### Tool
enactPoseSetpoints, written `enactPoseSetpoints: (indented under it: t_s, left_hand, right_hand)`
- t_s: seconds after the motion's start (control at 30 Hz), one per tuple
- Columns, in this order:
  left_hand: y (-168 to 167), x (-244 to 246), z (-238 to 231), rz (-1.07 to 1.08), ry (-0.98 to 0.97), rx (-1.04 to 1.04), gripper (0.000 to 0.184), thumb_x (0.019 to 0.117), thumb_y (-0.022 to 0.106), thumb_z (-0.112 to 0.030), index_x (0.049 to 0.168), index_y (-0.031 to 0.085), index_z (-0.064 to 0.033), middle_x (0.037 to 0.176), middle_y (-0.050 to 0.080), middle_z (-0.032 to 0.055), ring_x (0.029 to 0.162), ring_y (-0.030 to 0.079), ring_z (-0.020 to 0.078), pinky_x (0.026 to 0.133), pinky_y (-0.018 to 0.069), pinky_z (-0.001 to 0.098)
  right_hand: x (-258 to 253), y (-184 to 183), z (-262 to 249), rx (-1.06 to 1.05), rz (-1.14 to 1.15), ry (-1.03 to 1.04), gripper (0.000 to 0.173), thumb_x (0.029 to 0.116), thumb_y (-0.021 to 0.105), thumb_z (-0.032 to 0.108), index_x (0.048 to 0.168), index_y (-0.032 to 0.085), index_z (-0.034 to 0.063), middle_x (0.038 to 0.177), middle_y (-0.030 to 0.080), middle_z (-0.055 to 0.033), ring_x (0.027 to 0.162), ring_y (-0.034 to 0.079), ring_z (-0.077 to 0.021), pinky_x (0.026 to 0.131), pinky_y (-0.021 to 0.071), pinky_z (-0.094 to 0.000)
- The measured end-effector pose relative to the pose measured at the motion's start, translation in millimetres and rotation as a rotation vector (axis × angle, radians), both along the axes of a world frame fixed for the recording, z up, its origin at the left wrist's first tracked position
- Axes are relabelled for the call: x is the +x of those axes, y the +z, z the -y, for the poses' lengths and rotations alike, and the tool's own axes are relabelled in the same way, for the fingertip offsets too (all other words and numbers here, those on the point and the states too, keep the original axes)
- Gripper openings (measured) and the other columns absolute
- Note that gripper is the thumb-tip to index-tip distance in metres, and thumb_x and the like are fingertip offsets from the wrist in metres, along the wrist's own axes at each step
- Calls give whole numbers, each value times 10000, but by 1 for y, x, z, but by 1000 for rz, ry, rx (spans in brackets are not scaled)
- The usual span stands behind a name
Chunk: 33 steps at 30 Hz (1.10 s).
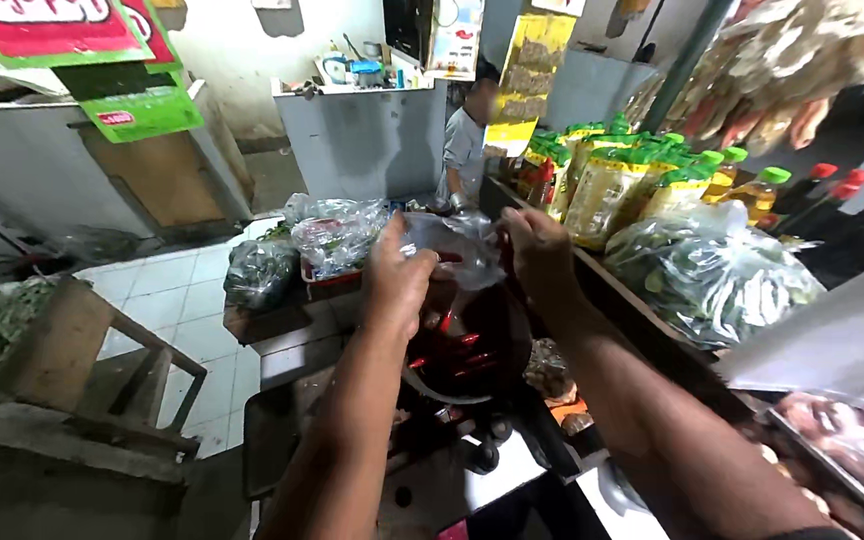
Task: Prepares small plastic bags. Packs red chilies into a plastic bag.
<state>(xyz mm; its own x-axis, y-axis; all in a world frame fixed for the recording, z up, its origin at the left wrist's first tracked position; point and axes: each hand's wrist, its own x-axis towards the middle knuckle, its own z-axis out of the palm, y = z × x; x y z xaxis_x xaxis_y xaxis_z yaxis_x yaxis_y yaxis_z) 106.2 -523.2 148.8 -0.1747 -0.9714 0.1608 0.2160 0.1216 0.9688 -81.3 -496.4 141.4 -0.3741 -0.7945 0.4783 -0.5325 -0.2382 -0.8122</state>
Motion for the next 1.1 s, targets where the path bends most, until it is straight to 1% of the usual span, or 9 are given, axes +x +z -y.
enactPoseSetpoints:
  t_s: [0.1,0.2,0.3,0.4,0.57,0.67,0.77,0.87,1.1]
  left_hand:
    - [15,31,-16,-128,-42,-28,679,935,561,107,1549,405,-137,1393,566,120,720,697,188,595,630,353]
    - [21,67,-30,-207,-40,-125,650,960,527,106,1549,421,-145,1387,583,123,741,700,204,579,630,362]
    - [16,103,-41,-211,-11,-236,635,964,520,53,1558,423,-150,1365,599,138,727,697,227,511,615,374]
    - [0,138,-52,-104,110,-336,661,912,548,-8,1548,434,-148,1350,617,111,740,712,192,524,627,354]
    - [-34,190,-71,-138,167,-426,622,956,592,-24,1549,402,-48,1487,543,68,1089,680,164,844,619,313]
    - [-43,200,-80,-235,256,-342,493,941,650,4,1397,463,5,1083,727,26,805,727,134,652,639,304]
    - [-35,199,-75,-274,207,-322,591,919,602,40,1487,456,-38,1352,634,66,820,715,137,615,636,291]
    - [-33,198,-62,-238,130,-370,647,936,584,29,1550,410,-76,1484,538,97,852,713,161,591,628,297]
    - [10,130,-38,-312,-33,-296,649,930,478,56,1552,394,-112,1320,618,123,726,695,177,507,612,339]
  right_hand:
    - [-11,-42,2,335,-290,114,304,1048,543,260,1188,683,30,1059,713,-144,965,694,-252,900,567,-486]
    - [6,-78,9,528,-668,498,429,992,614,274,1387,623,107,1326,660,-129,1216,637,-268,1071,497,-498]
    - [26,-91,17,625,-915,718,679,902,699,421,1500,516,159,1557,493,-109,1464,422,-321,1180,334,-604]
    - [32,-96,26,758,-1016,778,817,826,722,572,1516,487,202,1521,522,-109,1440,436,-353,1145,282,-712]
    - [31,-99,28,934,-1135,737,1021,655,934,468,1517,472,176,1567,446,-155,1476,343,-441,1117,253,-781]
    - [35,-105,26,907,-1229,664,860,697,910,403,1424,538,130,1491,501,-175,1406,430,-440,1113,310,-736]
    - [38,-108,25,895,-1189,616,756,680,898,422,1286,606,78,1395,541,-225,1284,529,-440,1005,456,-651]
    - [45,-105,19,967,-1116,562,813,639,935,359,1298,573,52,1418,506,-245,1229,571,-451,936,533,-635]
    - [47,-115,4,896,-1141,564,518,768,806,366,1188,628,121,1052,693,-146,975,680,-374,818,543,-624]
